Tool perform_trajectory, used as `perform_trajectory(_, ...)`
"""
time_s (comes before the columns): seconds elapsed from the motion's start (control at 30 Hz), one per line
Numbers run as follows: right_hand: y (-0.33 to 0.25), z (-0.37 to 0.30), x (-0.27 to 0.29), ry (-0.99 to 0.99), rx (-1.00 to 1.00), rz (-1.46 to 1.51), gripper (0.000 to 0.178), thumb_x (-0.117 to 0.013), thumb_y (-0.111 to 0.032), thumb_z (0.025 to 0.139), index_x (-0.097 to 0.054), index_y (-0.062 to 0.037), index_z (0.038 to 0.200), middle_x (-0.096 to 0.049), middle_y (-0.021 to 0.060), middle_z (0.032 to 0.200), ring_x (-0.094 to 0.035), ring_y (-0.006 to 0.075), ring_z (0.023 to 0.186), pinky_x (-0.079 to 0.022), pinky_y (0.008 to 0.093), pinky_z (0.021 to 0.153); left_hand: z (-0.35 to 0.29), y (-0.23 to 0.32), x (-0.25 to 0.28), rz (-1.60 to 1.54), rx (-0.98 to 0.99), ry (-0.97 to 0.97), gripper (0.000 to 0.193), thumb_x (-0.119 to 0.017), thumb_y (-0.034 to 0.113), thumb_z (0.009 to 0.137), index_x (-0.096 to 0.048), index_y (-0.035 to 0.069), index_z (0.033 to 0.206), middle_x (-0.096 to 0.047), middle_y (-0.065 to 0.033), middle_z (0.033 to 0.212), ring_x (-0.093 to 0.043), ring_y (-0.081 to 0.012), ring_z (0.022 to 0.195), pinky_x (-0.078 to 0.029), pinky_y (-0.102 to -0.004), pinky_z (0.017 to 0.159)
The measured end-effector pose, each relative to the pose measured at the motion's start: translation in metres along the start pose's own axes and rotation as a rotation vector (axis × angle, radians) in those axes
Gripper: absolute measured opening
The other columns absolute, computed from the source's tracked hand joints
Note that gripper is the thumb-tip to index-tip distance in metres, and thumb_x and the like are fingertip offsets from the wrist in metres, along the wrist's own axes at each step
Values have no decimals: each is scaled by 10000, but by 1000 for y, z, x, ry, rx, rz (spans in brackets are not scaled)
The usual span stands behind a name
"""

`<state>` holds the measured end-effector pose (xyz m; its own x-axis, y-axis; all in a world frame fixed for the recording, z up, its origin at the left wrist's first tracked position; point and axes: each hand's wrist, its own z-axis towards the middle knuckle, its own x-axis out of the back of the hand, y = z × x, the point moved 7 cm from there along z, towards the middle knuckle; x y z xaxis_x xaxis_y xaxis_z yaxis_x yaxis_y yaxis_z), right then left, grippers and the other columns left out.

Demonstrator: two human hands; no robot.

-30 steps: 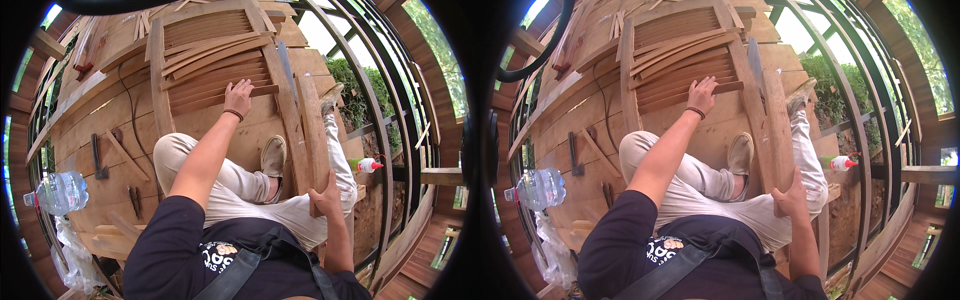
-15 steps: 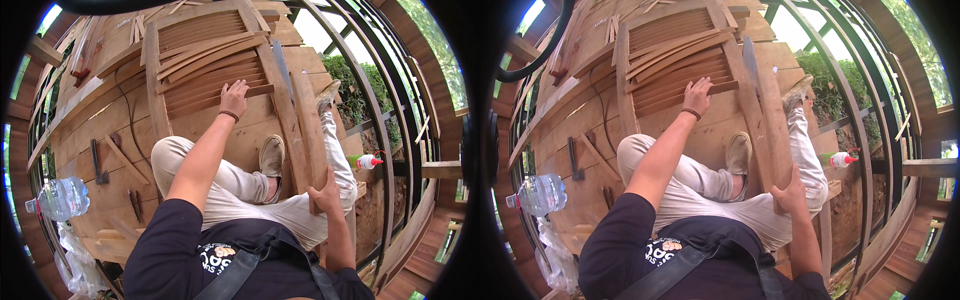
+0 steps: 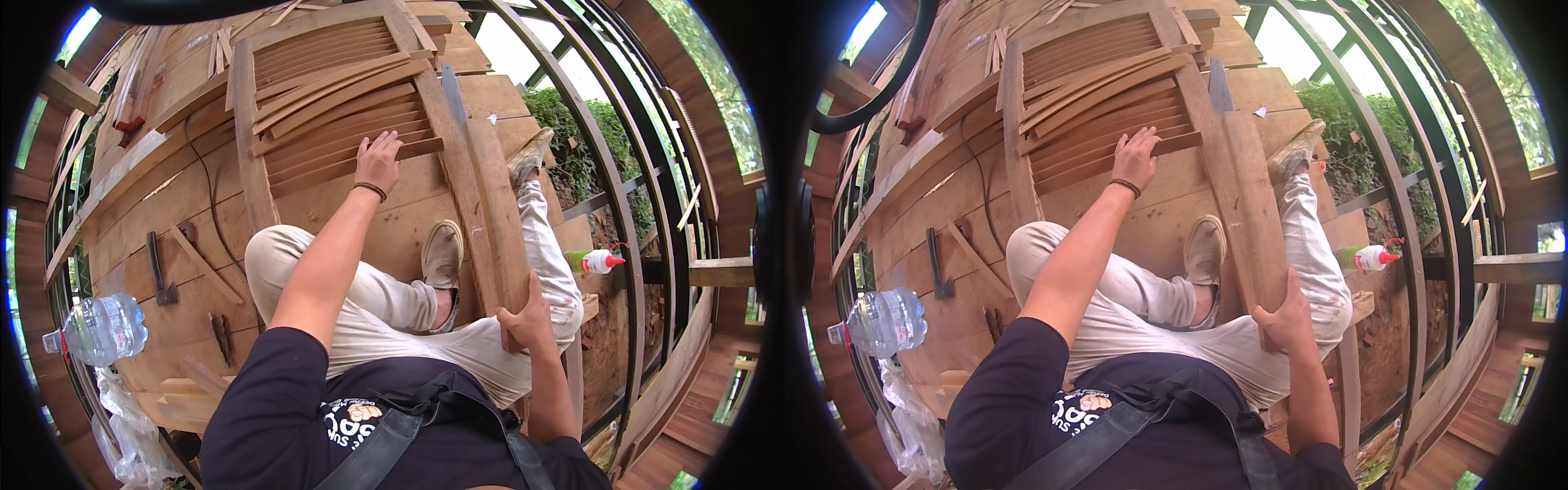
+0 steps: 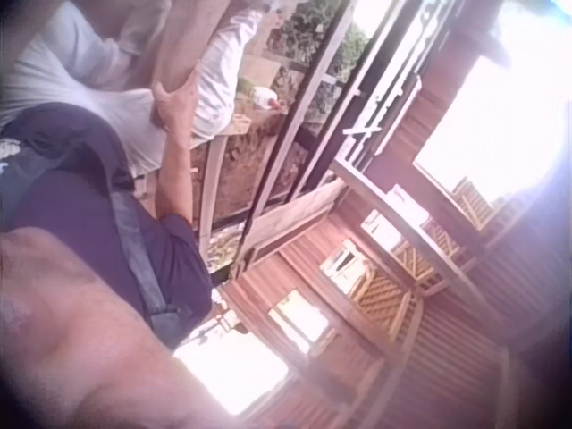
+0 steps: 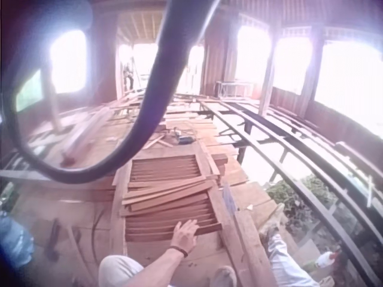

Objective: The person is assembling a wooden structure by hand, using a saw to cut wooden slats and applying glue to secure them in place. The person repeatedly measures, cuts, and glues the slats to fit within the frame.

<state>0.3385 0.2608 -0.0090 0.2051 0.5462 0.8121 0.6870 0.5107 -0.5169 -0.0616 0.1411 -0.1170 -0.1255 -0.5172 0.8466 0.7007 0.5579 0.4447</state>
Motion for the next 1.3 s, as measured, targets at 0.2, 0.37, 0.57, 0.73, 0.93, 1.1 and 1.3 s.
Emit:
perform_trajectory(0.2,-9,-1,3,-33,86,-18,1041,-821,-237,682,-317,-4,1562,-645,341,1238,-652,458,1150,-515,481,1000,0,-2,2,2,1,7,417,-735,81,836,-662,114,1245,-564,-74,1513,-474,-245,1440,-312,-520,1214)
perform_trajectory(0.37,-16,0,3,-142,-29,-21,1078,-845,-257,667,-314,-4,1570,-635,335,1280,-632,470,1192,-501,470,1040,-4,-2,3,12,2,6,423,-742,88,828,-664,114,1243,-570,-80,1505,-480,-251,1435,-319,-520,1210)
perform_trajectory(0.57,-15,-2,1,-87,3,-31,1049,-825,-250,678,-319,4,1561,-650,328,1254,-649,469,1157,-515,472,1007,-3,1,4,5,-20,15,411,-735,81,832,-662,107,1235,-573,-87,1501,-483,-253,1434,-320,-532,1209)
perform_trajectory(0.73,0,1,-1,-66,24,-52,1046,-826,-245,684,-315,4,1561,-640,327,1270,-639,465,1177,-511,469,1013,-1,0,2,-8,-8,16,408,-730,73,831,-661,103,1232,-574,-87,1500,-486,-255,1431,-321,-532,1209)
perform_trajectory(0.93,-4,-1,-2,-77,35,-24,1054,-842,-265,675,-324,-16,1559,-643,332,1246,-640,474,1160,-513,477,1008,-5,-3,6,-6,-9,28,405,-731,75,827,-662,108,1225,-583,-84,1491,-493,-257,1424,-325,-526,1207)
perform_trajectory(1.1,-24,-6,-4,-145,-34,22,1054,-859,-312,660,-354,-22,1540,-647,331,1239,-636,478,1156,-510,482,1005,-4,2,9,-11,-48,68,404,-732,70,801,-671,101,1199,-598,-92,1469,-508,-269,1406,-348,-516,1192)
perform_trajectory(1.3,-7,-6,-5,-67,19,121,1023,-824,-347,685,-350,-84,1553,-669,310,1202,-662,460,1101,-533,480,951,6,10,9,71,-240,129,443,-701,57,733,-677,97,1174,-648,-102,1363,-598,-312,1243,-456,-467,1028)
